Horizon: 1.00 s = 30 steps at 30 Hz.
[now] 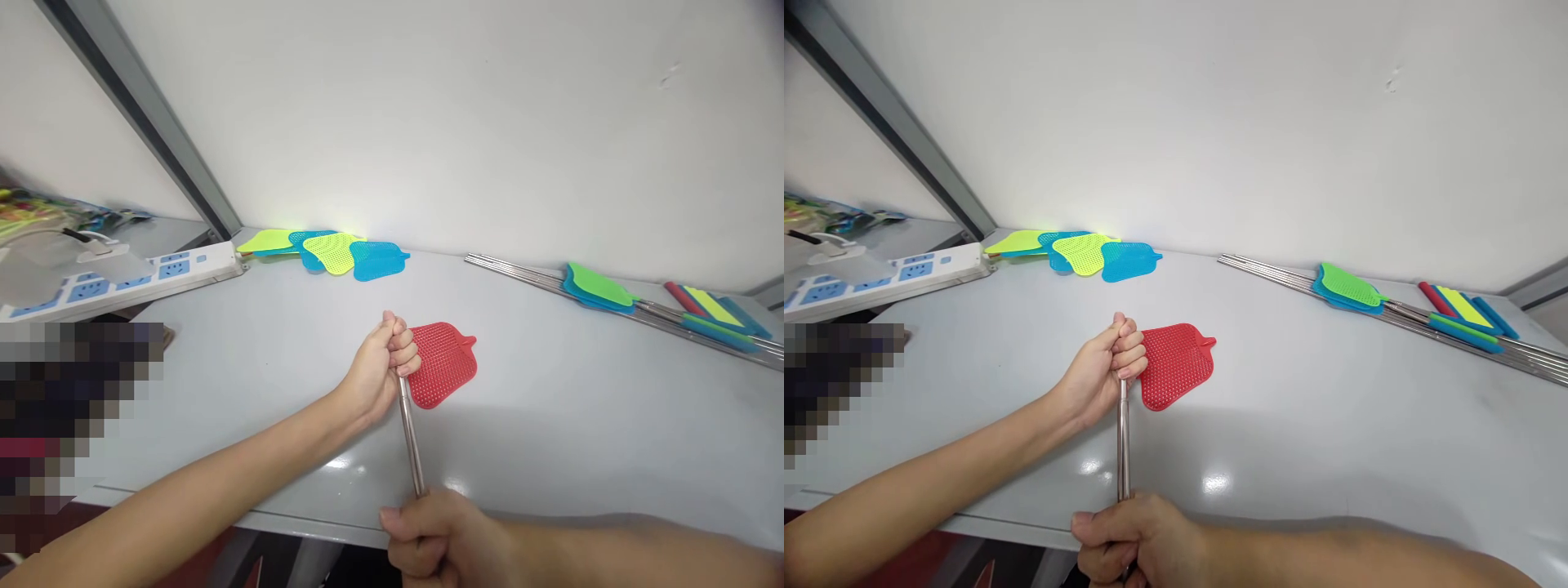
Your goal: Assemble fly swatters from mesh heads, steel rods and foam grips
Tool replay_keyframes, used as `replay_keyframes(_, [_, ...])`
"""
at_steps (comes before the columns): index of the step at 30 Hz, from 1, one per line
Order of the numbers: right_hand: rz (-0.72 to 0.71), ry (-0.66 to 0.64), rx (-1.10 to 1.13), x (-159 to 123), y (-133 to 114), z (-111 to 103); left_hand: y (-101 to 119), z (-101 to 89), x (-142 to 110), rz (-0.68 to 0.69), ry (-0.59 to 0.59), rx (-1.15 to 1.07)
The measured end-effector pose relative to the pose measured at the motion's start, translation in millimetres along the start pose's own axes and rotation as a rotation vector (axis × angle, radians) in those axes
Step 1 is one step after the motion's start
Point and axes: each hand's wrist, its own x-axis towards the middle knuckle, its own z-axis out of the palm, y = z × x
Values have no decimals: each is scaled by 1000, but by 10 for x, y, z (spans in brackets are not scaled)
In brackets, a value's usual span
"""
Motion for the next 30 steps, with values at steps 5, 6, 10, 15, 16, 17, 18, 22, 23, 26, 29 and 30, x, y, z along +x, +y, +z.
replay_keyframes(5, [21, -98, 93, -10, -2, -65, -61, 0, -25, -31, 8, 2])
replay_keyframes(6, [20, -117, 113, -11, 1, -74, -69, 2, -30, -38, 6, 0])
replay_keyframes(10, [19, -195, 190, -19, 24, -120, -101, 5, -54, -48, -15, -11])
replay_keyframes(15, [-18, -271, 253, -44, -1, -168, -168, -2, -86, -83, -28, -7])
replay_keyframes(16, [-28, -281, 251, -48, -13, -171, -180, -2, -92, -89, -28, -6])
replay_keyframes(17, [-38, -290, 250, -52, -25, -171, -190, -1, -98, -92, -25, -4])
replay_keyframes(18, [-43, -293, 249, -53, -36, -170, -198, 0, -102, -94, -18, -1])
replay_keyframes(22, [-34, -280, 250, -52, -54, -164, -210, -8, -114, -99, 15, 47])
replay_keyframes(23, [-28, -275, 249, -51, -53, -164, -210, -13, -117, -96, 22, 67])
replay_keyframes(26, [-13, -270, 232, -49, -51, -168, -220, -29, -134, -74, 22, 121])
replay_keyframes(29, [-26, -268, 221, -54, -71, -168, -259, -26, -175, -67, 9, 138])
replay_keyframes(30, [-33, -268, 224, -57, -86, -166, -277, -22, -191, -72, 3, 138])
